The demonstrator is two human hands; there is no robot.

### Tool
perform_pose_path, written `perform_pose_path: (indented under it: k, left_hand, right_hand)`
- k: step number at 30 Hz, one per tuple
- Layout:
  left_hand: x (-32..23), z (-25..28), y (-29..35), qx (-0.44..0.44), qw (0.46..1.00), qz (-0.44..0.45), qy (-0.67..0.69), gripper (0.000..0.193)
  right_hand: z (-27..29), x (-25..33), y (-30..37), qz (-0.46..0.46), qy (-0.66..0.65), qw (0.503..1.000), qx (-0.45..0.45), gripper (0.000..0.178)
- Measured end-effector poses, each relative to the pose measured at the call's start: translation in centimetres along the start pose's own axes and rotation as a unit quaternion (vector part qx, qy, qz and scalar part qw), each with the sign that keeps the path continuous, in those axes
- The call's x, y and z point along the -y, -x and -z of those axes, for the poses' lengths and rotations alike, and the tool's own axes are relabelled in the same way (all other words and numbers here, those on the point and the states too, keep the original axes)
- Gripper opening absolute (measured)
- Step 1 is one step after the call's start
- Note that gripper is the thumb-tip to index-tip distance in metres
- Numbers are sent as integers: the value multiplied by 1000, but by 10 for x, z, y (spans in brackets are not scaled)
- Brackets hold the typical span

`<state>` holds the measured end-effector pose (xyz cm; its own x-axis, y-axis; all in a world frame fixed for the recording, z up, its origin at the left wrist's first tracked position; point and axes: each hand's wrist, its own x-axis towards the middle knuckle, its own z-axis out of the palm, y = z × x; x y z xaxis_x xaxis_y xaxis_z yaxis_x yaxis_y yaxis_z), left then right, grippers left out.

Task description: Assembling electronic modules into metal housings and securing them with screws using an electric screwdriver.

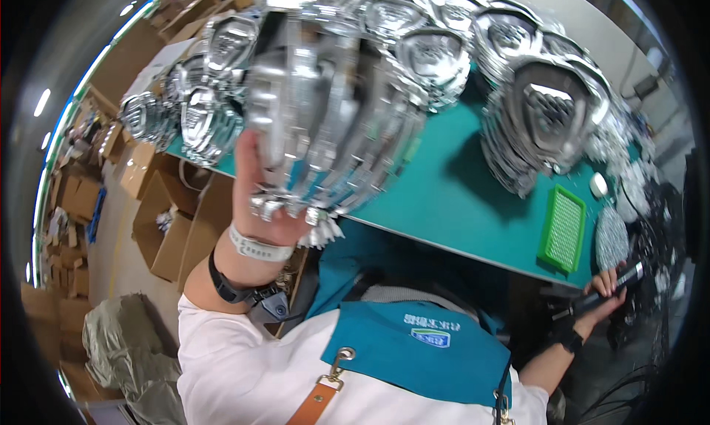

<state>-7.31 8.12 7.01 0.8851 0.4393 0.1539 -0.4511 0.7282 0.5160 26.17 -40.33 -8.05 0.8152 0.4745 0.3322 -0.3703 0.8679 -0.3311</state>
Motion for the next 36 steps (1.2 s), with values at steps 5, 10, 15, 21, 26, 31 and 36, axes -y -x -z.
perform_pose_path:
  k: [5,10,15,21,26,31,36]
  left_hand:
    - [88,-16,-34,-104,985,136,-30,50]
    - [134,11,-48,-124,968,201,-83,50]
    - [155,7,-37,-94,964,182,-169,42]
    - [166,2,-26,-160,959,128,-194,63]
    - [161,24,-18,-147,910,65,-383,86]
    - [121,31,-39,6,746,-118,-655,92]
    - [121,36,-67,62,865,-58,-495,67]
  right_hand:
    - [-12,-15,-2,12,40,998,-36,54]
    - [-93,-47,15,-16,277,960,14,69]
    - [-165,-102,13,-68,431,899,29,75]
    - [-183,-162,-5,-104,438,893,27,46]
    - [-184,-190,-14,-113,508,853,34,56]
    - [-186,-194,-9,-103,507,855,34,54]
    - [-185,-201,-1,-82,522,848,-43,56]
